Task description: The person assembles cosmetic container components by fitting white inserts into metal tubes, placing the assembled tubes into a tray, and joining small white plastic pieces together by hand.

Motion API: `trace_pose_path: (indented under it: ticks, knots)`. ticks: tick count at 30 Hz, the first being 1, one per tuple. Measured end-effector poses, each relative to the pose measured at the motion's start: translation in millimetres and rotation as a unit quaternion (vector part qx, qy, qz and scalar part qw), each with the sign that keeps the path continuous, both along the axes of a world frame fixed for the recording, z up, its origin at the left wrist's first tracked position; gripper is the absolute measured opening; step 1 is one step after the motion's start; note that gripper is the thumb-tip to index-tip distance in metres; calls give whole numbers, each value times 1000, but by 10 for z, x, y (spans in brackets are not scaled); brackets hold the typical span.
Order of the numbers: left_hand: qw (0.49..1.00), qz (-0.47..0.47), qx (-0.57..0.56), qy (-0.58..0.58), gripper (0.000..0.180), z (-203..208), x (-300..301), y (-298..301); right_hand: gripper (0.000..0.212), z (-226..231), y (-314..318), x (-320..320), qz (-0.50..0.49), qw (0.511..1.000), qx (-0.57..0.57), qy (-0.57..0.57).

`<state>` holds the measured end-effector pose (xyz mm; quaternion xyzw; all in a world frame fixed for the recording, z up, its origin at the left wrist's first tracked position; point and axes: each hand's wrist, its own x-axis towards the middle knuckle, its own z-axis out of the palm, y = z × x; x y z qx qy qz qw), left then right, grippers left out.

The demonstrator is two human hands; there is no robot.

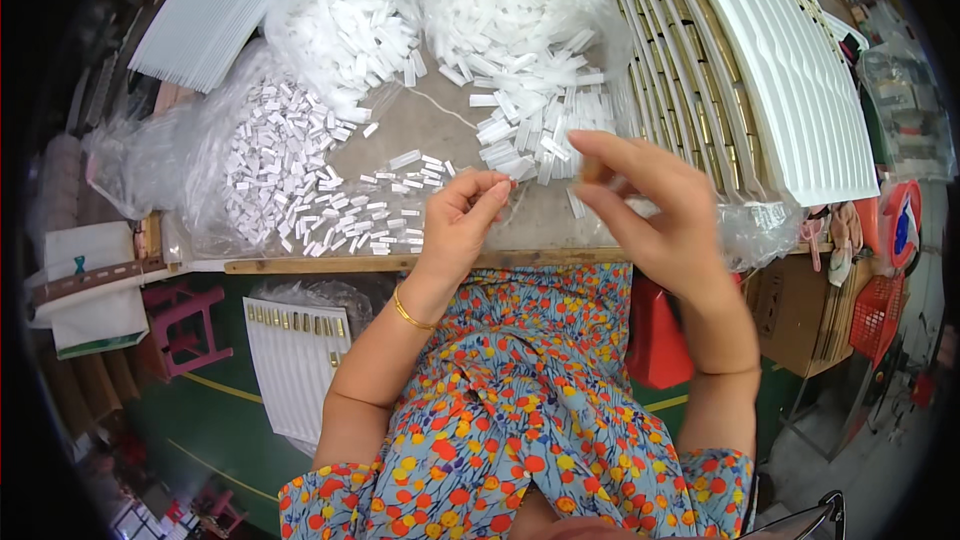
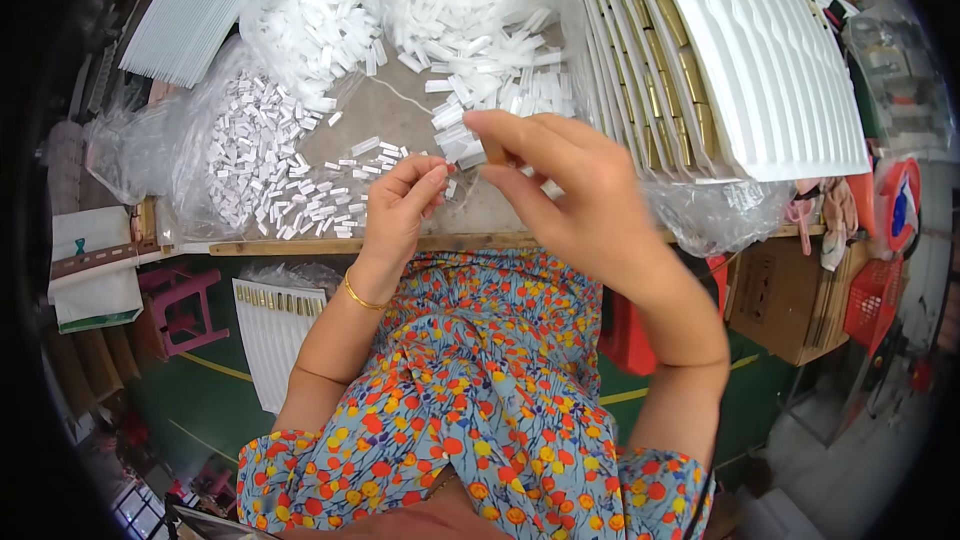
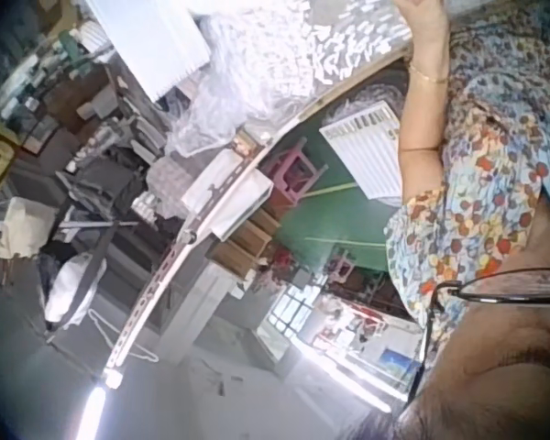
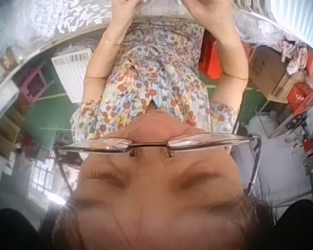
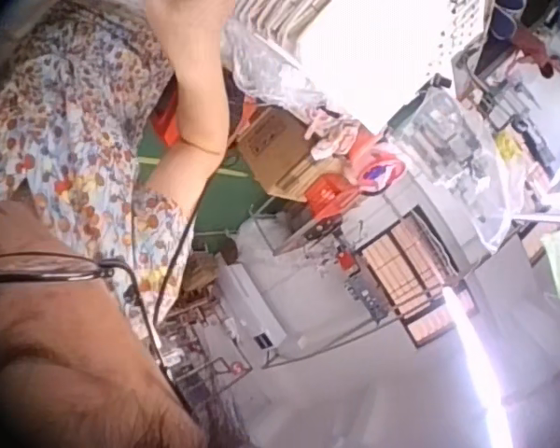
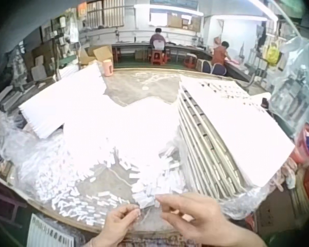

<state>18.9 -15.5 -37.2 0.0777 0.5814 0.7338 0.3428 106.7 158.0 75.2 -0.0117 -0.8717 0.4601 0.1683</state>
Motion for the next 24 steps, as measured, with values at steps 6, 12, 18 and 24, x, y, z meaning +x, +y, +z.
trace_pose_path:
  ticks: [6, 12, 18, 24]
  knots:
    - [996, -18, -5, 83, 13, 6, 8, -100, 25, -807, -129, -291, -106, 896, -422, -87]
    - [997, -13, -10, 78, 11, 43, -5, -115, 24, -1027, -179, -266, -115, 852, -504, -85]
    - [997, -21, -26, 64, 11, 58, -26, -141, 20, -1077, -119, -270, -110, 857, -498, -73]
    - [977, -47, -30, 204, 9, 8, -52, -135, 22, -1051, -149, -311, -146, 848, -498, -110]
